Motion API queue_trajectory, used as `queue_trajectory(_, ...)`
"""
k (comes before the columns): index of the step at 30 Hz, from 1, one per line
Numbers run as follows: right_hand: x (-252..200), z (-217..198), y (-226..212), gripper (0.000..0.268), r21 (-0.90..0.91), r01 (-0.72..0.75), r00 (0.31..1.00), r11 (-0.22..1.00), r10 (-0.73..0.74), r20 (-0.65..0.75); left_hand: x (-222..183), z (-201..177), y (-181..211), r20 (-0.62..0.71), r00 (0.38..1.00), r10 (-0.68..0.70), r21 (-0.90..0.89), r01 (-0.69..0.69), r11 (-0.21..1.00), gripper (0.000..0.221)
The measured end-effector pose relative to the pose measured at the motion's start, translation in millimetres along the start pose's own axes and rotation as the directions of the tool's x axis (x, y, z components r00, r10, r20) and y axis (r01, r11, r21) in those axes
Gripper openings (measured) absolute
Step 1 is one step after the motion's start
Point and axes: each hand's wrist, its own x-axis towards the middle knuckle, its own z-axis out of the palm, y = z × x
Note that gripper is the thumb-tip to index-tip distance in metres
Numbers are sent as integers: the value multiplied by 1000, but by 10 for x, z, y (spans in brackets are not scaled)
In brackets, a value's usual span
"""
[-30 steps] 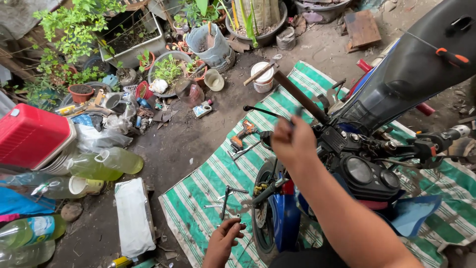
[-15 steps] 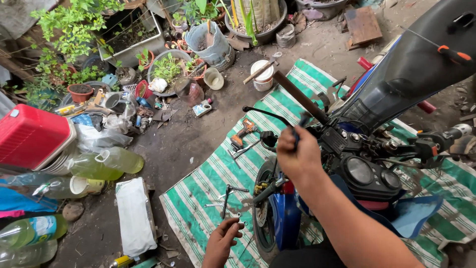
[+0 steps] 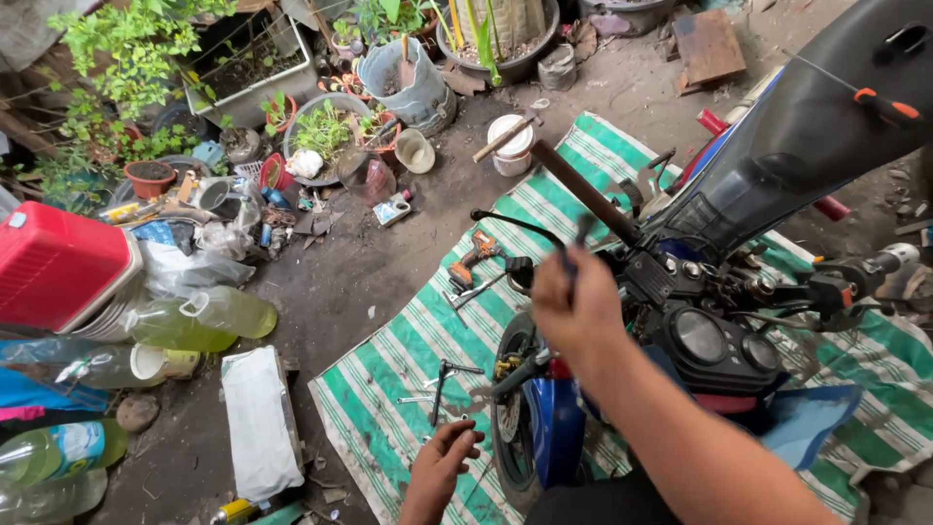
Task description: Sanding a component on the front of a motorcycle using a wooden block and sandpaper to smooth the surface.
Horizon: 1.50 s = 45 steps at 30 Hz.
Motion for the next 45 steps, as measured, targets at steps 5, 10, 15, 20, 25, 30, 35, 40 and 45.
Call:
queue_trajectory(5,222,951,413,9,-281,-133,968,950,186,171,-179,162,233,22,997,71,51,-72,996,55)
queue_trajectory(10,-820,566,28,44,-951,248,962,184,72,265,-20,395,194,-14,986,169,11,-168,986,55)
queue_trajectory(15,-1223,152,-1043,63,-682,114,860,-723,-272,431,207,615,209,-4,937,349,-10,-349,937,59)
queue_trajectory(20,-966,-514,-1777,62,-276,-10,692,-961,-206,692,41,1003,759,26,807,590,207,-582,787,59)
queue_trajectory(25,-404,-575,-1869,57,-70,63,593,-996,-19,805,-179,1455,1331,-11,770,637,154,-628,762,85)
queue_trajectory(30,875,351,-1821,41,65,93,245,-994,86,966,-416,1688,1463,14,549,835,44,-835,548,84)
queue_trajectory(35,-362,-191,-2117,53,-73,169,497,-983,21,867,-291,1663,1442,-103,657,747,52,-746,664,88)
queue_trajectory(40,-480,-634,-2213,59,-243,133,730,-961,-71,680,-426,1794,1662,-126,779,614,101,-606,789,99)
queue_trajectory(45,673,131,-2040,53,-249,372,606,-894,31,795,-392,2038,1783,-137,710,691,76,-688,722,107)
